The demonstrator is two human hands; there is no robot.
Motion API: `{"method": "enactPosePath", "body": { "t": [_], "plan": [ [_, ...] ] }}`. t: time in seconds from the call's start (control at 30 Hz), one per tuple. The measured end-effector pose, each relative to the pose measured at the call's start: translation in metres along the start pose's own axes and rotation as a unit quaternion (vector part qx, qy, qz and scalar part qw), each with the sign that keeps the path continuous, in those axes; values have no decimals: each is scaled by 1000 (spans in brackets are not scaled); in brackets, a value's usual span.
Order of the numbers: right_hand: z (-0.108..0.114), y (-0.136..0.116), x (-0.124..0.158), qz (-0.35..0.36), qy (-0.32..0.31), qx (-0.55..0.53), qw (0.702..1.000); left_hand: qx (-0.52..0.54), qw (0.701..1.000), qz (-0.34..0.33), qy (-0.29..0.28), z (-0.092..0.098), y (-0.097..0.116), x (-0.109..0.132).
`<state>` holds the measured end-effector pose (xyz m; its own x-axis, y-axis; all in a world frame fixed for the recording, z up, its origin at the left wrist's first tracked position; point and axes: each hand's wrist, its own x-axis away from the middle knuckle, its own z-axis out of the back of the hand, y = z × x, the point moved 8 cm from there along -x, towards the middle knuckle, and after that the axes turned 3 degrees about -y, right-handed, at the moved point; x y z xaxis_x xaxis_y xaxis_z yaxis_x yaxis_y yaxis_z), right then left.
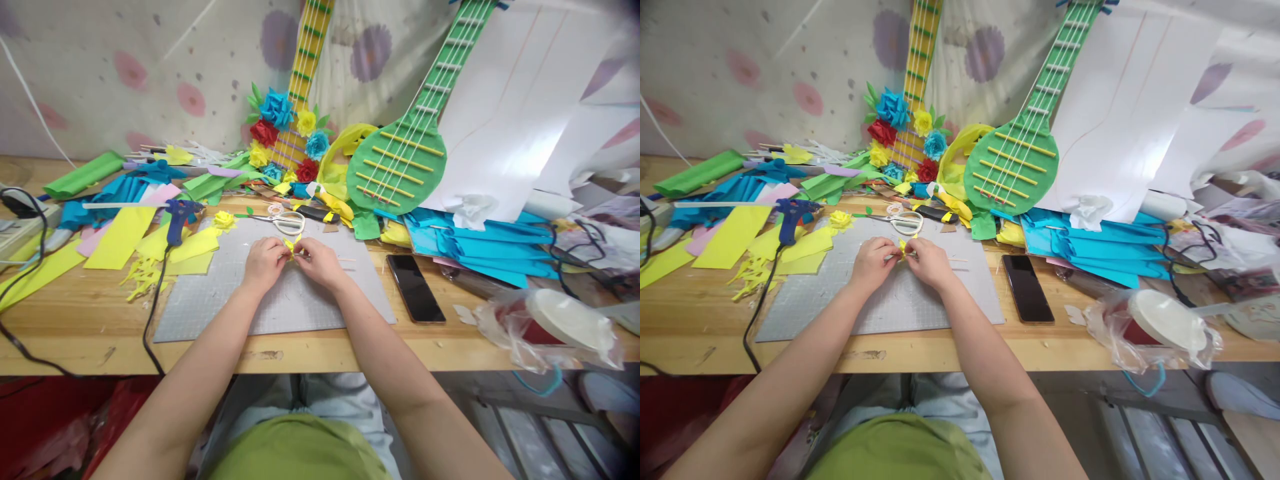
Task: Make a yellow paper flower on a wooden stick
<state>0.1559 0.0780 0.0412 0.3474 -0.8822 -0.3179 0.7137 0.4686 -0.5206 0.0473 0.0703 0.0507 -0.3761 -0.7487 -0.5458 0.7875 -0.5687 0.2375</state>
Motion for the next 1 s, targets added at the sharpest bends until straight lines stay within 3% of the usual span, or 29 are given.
{"method": "enactPosePath", "body": {
  "t": [0.23,1.0],
  "plan": [
    [1,-7,0,23,-9,79,997,-11,1000,18,-16,-1,-1,0],
    [-1,-10,1,50,-24,67,996,-13,999,26,-17,-1,-4,1]
  ]
}}
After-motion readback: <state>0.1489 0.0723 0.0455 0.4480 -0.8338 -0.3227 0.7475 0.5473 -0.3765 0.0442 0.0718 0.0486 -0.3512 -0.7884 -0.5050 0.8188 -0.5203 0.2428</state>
